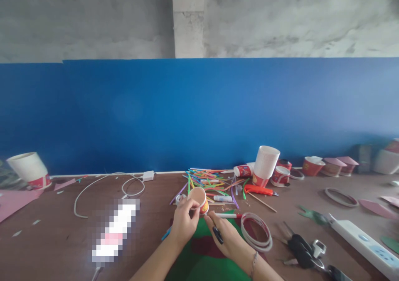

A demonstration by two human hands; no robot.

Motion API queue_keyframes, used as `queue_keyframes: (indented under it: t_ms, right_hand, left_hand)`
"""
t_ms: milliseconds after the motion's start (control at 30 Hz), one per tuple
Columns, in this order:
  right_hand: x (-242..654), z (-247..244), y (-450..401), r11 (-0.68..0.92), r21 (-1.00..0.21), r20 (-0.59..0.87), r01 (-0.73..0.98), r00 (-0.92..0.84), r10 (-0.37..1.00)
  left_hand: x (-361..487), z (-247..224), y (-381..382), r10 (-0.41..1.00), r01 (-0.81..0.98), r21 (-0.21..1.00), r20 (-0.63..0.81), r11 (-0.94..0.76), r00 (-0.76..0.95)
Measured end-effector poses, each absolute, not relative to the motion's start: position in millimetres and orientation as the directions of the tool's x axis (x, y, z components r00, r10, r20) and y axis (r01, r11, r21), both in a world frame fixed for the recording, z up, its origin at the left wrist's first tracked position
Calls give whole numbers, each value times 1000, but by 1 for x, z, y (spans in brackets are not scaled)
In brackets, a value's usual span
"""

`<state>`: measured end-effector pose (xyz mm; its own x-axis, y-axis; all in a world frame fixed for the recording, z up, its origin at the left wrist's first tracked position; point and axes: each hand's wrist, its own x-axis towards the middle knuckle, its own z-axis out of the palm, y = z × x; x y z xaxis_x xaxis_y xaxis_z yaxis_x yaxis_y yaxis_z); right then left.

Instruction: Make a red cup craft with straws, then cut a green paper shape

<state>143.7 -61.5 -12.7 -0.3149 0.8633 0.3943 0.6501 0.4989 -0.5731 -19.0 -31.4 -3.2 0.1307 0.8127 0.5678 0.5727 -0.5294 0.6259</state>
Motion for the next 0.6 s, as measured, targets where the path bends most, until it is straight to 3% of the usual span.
queue_keyframes:
  t_ms: [600]
  right_hand:
    - [142,-2,-68,508,-546,405,666,-321,856]
  left_hand:
    - [-19,12,-40,723,726,399,663,-560,194]
